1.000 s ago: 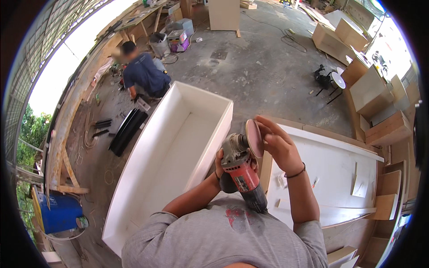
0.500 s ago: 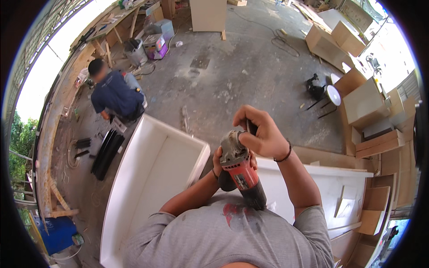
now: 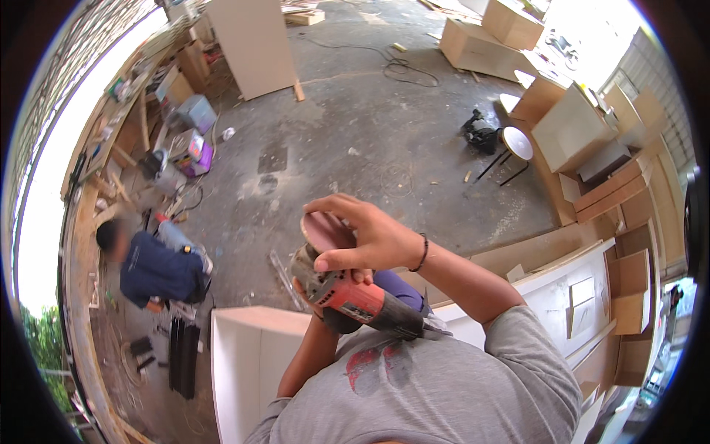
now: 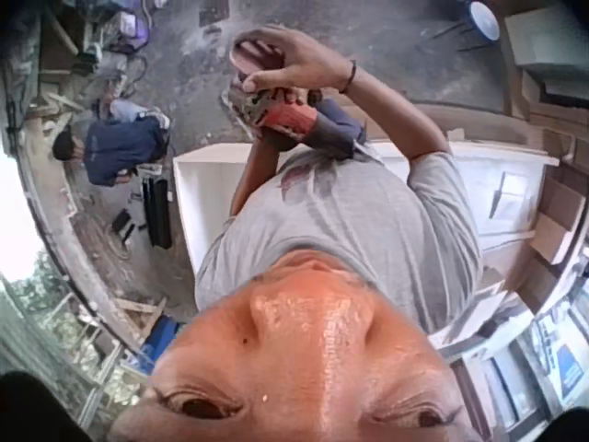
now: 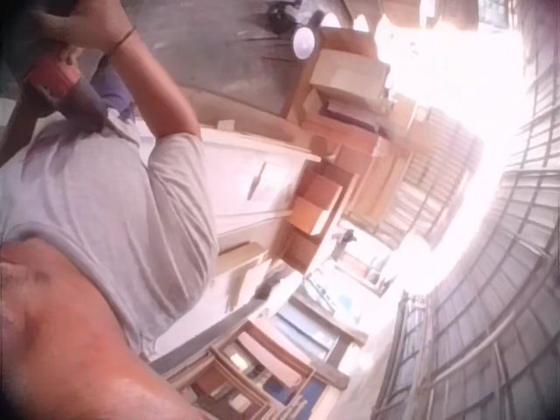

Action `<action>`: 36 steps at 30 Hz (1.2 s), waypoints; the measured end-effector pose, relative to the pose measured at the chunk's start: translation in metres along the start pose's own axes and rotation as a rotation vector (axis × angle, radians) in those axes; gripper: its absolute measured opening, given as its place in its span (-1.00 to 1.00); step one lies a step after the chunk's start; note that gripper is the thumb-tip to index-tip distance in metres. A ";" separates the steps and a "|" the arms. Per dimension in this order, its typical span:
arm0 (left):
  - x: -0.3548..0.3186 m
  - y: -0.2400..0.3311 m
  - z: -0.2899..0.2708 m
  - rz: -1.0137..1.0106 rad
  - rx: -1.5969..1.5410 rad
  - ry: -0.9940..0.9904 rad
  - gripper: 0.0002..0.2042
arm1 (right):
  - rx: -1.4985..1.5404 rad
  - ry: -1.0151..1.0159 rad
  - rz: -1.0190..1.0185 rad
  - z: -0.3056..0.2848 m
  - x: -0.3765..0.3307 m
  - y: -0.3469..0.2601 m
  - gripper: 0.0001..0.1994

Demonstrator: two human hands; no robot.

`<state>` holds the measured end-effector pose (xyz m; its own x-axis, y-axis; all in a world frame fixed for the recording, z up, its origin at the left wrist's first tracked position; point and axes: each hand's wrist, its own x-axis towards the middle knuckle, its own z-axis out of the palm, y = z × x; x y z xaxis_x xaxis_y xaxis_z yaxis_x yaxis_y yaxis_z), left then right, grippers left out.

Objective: The person prepares and modifies furniture components by changing the grinding wheel on an angle grinder, cutting a small white wooden panel with the grinder, and further trimming a corner of the same panel using shears before positioning an aluminum strip on a curved wooden surface.

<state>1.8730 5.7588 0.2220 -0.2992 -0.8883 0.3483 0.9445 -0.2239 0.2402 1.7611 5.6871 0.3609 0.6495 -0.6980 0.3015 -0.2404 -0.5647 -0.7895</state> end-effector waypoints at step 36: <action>0.750 -0.046 -0.258 -0.511 -0.194 -0.230 -0.11 | 0.357 0.391 0.488 -0.493 0.344 0.421 -0.75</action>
<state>1.6396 4.9991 0.2380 -0.7236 -0.5442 0.4246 0.6743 -0.6888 0.2663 1.5272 4.9918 0.3957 0.2063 -0.9784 -0.0133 -0.1429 -0.0167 -0.9896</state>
